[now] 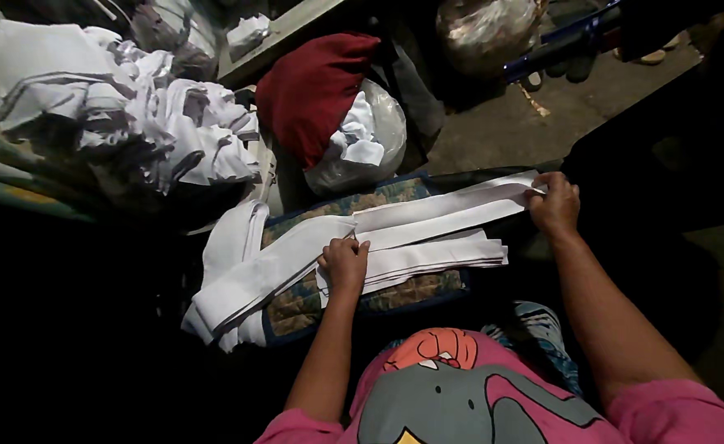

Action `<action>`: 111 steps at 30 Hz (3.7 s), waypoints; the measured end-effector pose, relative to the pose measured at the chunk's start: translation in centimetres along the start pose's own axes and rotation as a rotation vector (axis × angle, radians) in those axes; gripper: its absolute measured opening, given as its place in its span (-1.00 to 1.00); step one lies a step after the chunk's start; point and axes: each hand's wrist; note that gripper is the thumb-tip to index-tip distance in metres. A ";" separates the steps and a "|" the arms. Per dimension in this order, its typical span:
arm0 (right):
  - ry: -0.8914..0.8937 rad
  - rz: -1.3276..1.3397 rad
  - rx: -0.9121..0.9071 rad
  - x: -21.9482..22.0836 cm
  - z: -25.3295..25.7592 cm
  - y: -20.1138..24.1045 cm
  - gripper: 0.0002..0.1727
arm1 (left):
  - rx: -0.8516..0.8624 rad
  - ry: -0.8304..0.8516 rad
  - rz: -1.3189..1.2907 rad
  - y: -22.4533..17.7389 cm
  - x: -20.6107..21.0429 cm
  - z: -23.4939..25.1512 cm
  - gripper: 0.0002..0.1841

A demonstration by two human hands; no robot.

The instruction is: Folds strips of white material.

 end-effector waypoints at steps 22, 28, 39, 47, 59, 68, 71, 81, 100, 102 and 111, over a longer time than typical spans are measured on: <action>0.040 0.010 0.004 -0.5 0.6 -0.2 -0.51 | 0.842 0.134 -0.030 -8.9 7.4 2.7 -0.73; -0.244 0.025 -0.134 0.5 -2.5 2.4 -0.47 | 0.794 0.121 -0.004 -9.5 7.7 2.7 -0.67; 0.242 -0.227 -0.692 8.6 -3.8 1.6 -0.25 | 0.774 0.234 0.003 -9.7 7.7 3.4 -0.57; 0.077 -0.332 -0.481 4.0 -0.4 -2.0 -0.21 | 0.743 0.243 0.190 -6.8 5.6 4.0 -0.50; 0.138 -0.054 -0.484 2.3 -6.5 -0.7 -0.67 | 0.777 0.159 -0.063 -5.0 3.9 -0.1 -0.66; 0.253 -0.087 -0.468 2.7 -8.0 -1.1 -0.73 | 0.688 0.257 -0.050 -5.4 4.8 -1.6 -0.58; 0.214 -0.100 -0.496 2.5 -8.3 -1.0 -0.73 | 0.688 0.274 -0.039 -5.6 4.7 -1.4 -0.57; 0.000 -0.143 -0.748 1.9 -9.5 -0.8 -0.80 | 0.754 0.266 -0.149 -7.0 5.0 -1.8 -0.54; -0.006 0.154 -0.600 -0.5 -11.9 2.2 -0.71 | 0.999 0.195 -0.396 -8.8 3.4 -3.7 -0.68; 0.012 0.142 -0.588 -0.6 -12.1 2.4 -0.70 | 1.012 0.173 -0.379 -8.7 3.4 -3.8 -0.70; 0.154 0.437 -0.499 -1.8 -12.0 3.1 -0.72 | 1.089 0.306 -0.451 -8.9 0.6 -4.8 -0.75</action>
Point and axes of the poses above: each hand's wrist, its own z-axis towards the middle knuckle, its own x-axis out of the palm, y = z × x
